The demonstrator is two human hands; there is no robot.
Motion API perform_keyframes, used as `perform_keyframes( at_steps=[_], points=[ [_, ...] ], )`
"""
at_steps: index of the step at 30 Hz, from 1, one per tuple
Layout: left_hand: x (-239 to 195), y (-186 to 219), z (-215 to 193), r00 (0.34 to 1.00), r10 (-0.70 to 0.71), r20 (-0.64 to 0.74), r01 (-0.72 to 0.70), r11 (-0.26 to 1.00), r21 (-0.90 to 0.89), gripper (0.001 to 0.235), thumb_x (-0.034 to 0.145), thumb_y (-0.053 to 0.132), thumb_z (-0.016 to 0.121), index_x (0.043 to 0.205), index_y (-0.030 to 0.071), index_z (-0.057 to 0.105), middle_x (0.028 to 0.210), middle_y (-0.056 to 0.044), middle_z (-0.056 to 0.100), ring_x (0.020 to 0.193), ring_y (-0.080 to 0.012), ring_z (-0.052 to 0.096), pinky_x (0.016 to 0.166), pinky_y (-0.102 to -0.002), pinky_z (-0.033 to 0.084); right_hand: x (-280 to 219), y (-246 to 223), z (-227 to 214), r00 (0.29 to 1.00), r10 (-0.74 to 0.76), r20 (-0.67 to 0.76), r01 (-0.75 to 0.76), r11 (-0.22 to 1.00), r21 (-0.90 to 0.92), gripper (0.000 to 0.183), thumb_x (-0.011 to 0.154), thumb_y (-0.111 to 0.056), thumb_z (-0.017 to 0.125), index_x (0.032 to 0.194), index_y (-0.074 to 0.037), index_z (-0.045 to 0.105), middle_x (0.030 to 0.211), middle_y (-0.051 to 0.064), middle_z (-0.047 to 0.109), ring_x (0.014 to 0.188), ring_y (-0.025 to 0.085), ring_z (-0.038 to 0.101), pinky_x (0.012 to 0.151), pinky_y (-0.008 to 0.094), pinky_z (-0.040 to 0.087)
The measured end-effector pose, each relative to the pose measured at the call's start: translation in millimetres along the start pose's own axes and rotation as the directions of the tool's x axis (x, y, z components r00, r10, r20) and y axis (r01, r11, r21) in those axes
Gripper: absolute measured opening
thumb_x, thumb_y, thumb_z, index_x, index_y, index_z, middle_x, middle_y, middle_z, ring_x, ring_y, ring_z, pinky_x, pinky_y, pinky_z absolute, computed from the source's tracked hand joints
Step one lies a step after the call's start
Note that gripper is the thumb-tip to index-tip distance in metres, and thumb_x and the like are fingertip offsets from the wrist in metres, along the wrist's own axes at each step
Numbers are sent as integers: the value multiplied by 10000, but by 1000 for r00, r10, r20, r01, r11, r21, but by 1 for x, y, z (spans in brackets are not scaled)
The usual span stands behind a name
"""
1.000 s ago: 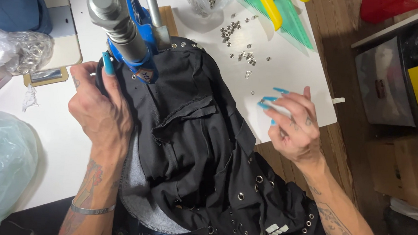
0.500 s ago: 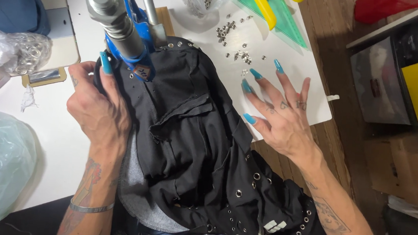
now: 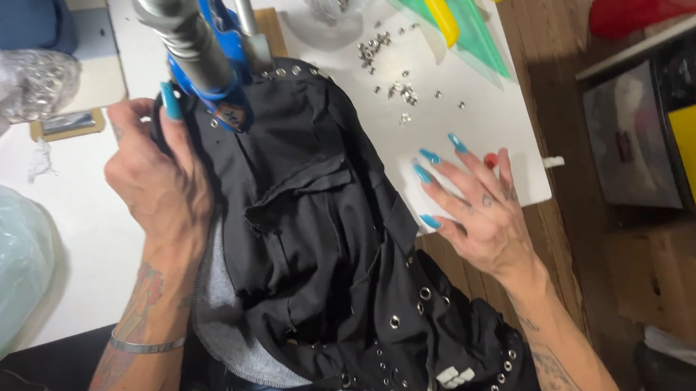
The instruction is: Attaching metal grommets to a black garment using a manual press machine
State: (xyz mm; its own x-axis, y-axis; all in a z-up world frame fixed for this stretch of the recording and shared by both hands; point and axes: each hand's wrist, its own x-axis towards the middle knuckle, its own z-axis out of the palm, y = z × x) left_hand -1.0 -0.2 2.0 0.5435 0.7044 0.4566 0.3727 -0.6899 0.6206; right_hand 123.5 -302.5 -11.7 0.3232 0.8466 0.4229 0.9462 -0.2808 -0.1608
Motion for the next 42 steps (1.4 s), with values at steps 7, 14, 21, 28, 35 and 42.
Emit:
perform_keyframes(
  at_steps=[7, 14, 21, 28, 35, 42],
  points=[
    [-2, 0, 1, 1000, 22, 17, -22, 1000, -17, 245, 1004, 249, 397, 946, 14, 438, 656, -126, 553, 536, -355, 525, 505, -415, 371, -4, 1, -8, 979, -179, -101, 188, 978, 95, 153, 785, -180, 647, 912, -95, 642, 974, 13, 613, 1006, 333, 526, 986, 607, 282],
    [-7, -28, 15, 998, 64, 14, -64, 998, -6, 107, 953, 153, 422, 1028, 78, 406, 617, -167, 574, 561, -409, 573, 526, -489, 438, -9, -14, -3, 977, 55, -205, -5, 971, 237, 75, 768, -197, 646, 702, -198, 680, 811, -47, 675, 878, 197, 632, 983, 406, 381],
    [-2, -10, 0, 1000, -22, -14, 21, 997, -77, 152, 919, 216, 397, 952, 68, 405, 568, -198, 563, 590, -430, 581, 546, -508, 437, 50, -33, -3, 946, 191, -262, -84, 926, 369, 70, 783, -141, 647, 786, -78, 677, 837, 107, 646, 880, 286, 617, 970, 449, 419],
    [-2, -10, -3, 999, -51, 0, 51, 996, -79, 142, 913, 259, 395, 932, 119, 400, 573, -167, 574, 603, -382, 602, 554, -480, 461, 158, -67, 36, 935, -22, -353, 191, 872, 451, 34, 770, -85, 703, 804, -88, 697, 804, 81, 661, 889, 280, 626, 989, 405, 309],
    [0, -8, -5, 997, -80, 4, 80, 995, -66, 183, 907, 327, 365, 908, 147, 396, 542, -115, 570, 549, -321, 615, 540, -425, 485, 176, -46, 70, 950, -103, -295, 268, 754, 600, 70, 723, -16, 724, 747, -49, 667, 735, 79, 635, 813, 269, 620, 909, 385, 418],
    [-1, -8, -7, 997, -81, 3, 81, 995, -64, 175, 909, 318, 379, 889, 145, 402, 530, -108, 566, 538, -305, 615, 524, -407, 489, 176, -53, 64, 983, -30, -181, 155, 667, 729, 111, 667, 13, 749, 730, -42, 676, 704, 84, 644, 765, 228, 629, 825, 373, 466]
  ],
)
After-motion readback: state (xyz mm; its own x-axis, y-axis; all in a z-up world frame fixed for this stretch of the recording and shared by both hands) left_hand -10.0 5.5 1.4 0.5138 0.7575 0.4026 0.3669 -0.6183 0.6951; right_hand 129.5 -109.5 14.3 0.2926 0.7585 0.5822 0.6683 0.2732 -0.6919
